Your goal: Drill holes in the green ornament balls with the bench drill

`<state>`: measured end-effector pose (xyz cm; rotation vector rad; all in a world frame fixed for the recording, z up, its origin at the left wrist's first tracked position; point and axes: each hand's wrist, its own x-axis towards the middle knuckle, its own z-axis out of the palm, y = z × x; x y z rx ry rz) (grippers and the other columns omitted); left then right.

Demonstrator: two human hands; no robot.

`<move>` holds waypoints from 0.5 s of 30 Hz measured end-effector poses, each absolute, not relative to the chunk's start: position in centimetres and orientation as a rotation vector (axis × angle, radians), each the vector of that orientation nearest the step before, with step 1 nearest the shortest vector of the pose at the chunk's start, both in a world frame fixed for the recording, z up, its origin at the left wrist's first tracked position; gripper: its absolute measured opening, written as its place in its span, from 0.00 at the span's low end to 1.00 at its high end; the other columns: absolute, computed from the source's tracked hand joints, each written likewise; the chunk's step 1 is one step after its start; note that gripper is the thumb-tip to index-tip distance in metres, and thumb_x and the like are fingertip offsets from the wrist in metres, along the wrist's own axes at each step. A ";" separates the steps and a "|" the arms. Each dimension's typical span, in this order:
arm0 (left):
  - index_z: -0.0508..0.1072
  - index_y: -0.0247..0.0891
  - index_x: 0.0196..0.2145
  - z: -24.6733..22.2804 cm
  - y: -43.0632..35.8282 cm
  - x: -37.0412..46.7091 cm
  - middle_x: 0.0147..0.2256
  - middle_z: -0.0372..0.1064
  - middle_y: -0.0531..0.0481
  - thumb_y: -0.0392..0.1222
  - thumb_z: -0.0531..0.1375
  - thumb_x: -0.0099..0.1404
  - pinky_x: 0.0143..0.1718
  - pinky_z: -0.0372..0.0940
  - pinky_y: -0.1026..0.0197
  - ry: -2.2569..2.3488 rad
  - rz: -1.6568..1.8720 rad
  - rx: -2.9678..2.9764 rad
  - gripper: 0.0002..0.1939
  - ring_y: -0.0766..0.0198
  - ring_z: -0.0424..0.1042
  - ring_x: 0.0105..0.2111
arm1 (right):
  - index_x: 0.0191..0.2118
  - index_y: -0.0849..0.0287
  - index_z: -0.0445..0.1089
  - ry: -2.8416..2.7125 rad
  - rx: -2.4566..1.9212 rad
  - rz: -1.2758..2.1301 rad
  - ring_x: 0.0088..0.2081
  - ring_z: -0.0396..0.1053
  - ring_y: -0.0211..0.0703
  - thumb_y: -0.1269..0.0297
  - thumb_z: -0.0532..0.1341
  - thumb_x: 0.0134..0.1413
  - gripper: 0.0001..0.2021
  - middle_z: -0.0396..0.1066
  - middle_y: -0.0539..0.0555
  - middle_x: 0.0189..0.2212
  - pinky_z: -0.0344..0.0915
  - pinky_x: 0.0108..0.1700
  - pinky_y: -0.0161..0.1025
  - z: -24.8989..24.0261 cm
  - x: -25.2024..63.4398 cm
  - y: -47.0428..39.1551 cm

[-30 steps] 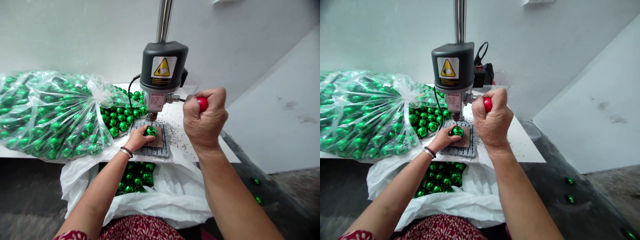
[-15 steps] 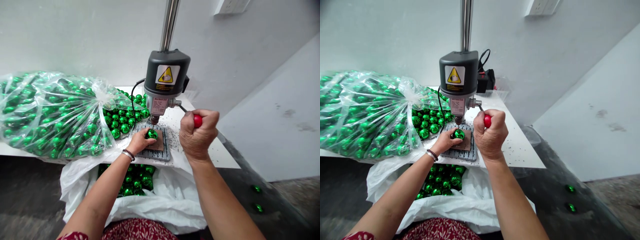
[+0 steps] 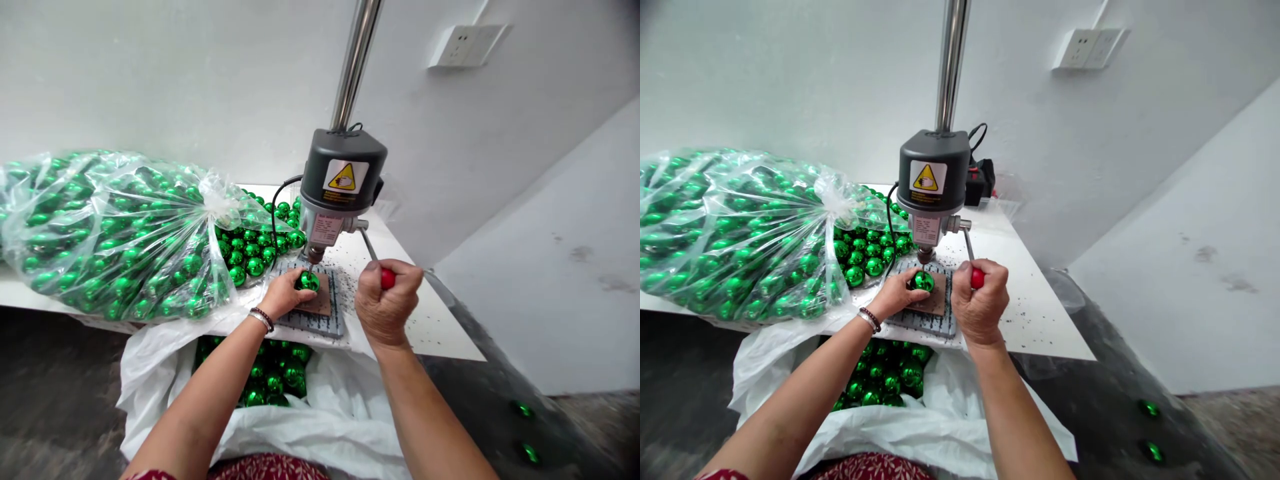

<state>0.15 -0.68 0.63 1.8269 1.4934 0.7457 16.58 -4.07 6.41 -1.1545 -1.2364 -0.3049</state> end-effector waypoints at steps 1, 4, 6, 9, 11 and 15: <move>0.71 0.38 0.57 0.7 -0.7 0.2 0.49 0.76 0.44 0.46 0.67 0.55 0.51 0.65 0.56 1.499 0.739 1.835 0.31 0.54 0.74 0.48 | 0.33 0.58 0.60 -1.236 -1.151 -0.300 0.25 0.61 0.33 0.56 0.57 0.53 0.10 0.65 0.49 0.24 0.59 0.29 0.34 6.8 16.6 -4.0; 0.73 0.38 0.52 0.9 -0.7 0.6 0.42 0.77 0.46 0.48 0.66 0.55 0.45 0.67 0.57 1.540 0.719 1.870 0.26 0.55 0.74 0.41 | 0.33 0.59 0.61 -1.226 -1.155 -0.273 0.25 0.60 0.33 0.55 0.56 0.54 0.11 0.64 0.49 0.25 0.59 0.30 0.34 9.9 16.7 -3.1; 0.74 0.37 0.48 1.1 -0.8 0.8 0.38 0.77 0.47 0.48 0.65 0.55 0.42 0.67 0.58 1.575 0.730 1.864 0.24 0.57 0.74 0.38 | 0.33 0.59 0.61 -1.246 -1.182 -0.225 0.25 0.56 0.31 0.56 0.55 0.56 0.10 0.62 0.48 0.25 0.55 0.28 0.33 13.0 16.8 -2.1; 0.74 0.37 0.48 1.4 -1.2 0.1 0.38 0.77 0.49 0.46 0.64 0.55 0.41 0.67 0.59 1.542 0.762 1.836 0.23 0.59 0.73 0.36 | 0.30 0.59 0.58 -1.233 -1.382 -0.054 0.25 0.53 0.30 0.63 0.59 0.55 0.09 0.57 0.45 0.22 0.53 0.31 0.33 17.0 16.7 -1.0; 0.74 0.38 0.49 1.7 -1.9 -1.2 0.40 0.77 0.49 0.45 0.64 0.55 0.42 0.67 0.60 1.414 0.713 1.878 0.23 0.59 0.74 0.38 | 0.29 0.59 0.58 -1.212 -1.462 -0.022 0.26 0.52 0.29 0.66 0.59 0.55 0.08 0.56 0.44 0.21 0.51 0.33 0.33 18.4 16.5 -0.7; 0.76 0.37 0.51 2.8 -3.4 -4.3 0.47 0.76 0.44 0.49 0.68 0.51 0.46 0.67 0.60 1.220 0.543 1.976 0.29 0.56 0.74 0.43 | 0.29 0.60 0.58 -1.199 -1.453 -0.048 0.26 0.51 0.29 0.68 0.59 0.54 0.08 0.57 0.44 0.22 0.50 0.33 0.34 18.6 16.3 -0.8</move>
